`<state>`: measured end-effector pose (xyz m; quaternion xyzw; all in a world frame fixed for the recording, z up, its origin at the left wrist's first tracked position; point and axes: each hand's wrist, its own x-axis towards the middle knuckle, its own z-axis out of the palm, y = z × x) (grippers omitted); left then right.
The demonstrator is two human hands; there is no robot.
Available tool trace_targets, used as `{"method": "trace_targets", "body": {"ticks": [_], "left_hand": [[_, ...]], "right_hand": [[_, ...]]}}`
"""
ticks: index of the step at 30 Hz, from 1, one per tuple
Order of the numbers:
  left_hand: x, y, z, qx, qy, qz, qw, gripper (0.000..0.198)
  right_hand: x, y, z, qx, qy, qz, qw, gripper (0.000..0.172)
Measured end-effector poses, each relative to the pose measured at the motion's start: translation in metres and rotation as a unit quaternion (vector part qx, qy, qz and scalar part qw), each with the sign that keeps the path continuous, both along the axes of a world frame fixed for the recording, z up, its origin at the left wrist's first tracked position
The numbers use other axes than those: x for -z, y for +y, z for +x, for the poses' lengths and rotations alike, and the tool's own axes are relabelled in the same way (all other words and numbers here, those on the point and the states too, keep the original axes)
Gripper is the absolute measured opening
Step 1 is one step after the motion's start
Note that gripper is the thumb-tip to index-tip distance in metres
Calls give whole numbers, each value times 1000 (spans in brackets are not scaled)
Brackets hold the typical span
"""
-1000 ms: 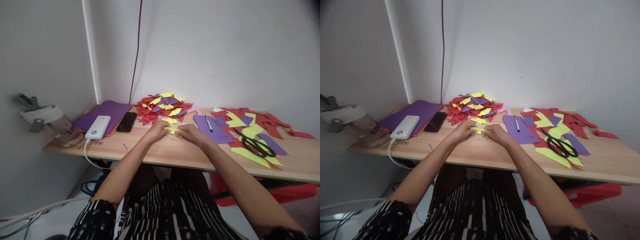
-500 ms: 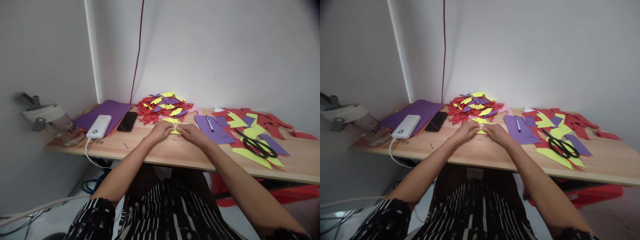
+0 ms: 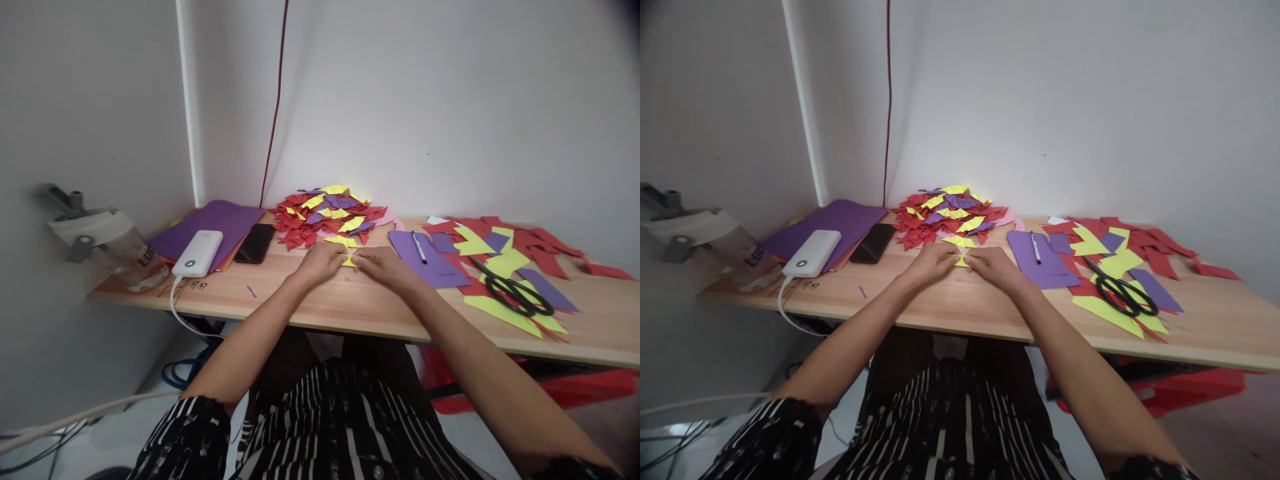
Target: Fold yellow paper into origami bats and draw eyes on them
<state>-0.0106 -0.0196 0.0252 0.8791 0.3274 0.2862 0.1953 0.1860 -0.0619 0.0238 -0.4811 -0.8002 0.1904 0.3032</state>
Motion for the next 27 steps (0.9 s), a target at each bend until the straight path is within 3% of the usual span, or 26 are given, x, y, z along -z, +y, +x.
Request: {"method": "trace_targets", "body": {"ticks": [13,27], "left_hand": [[2,2,6,-7,-11,0,1000,22],[-3,7,-4,-62,-40,-102,992,23]], "right_hand": [[1,2,-6,9,-7,32,999,23],[0,3,1,61,7,-8,998,29]]}}
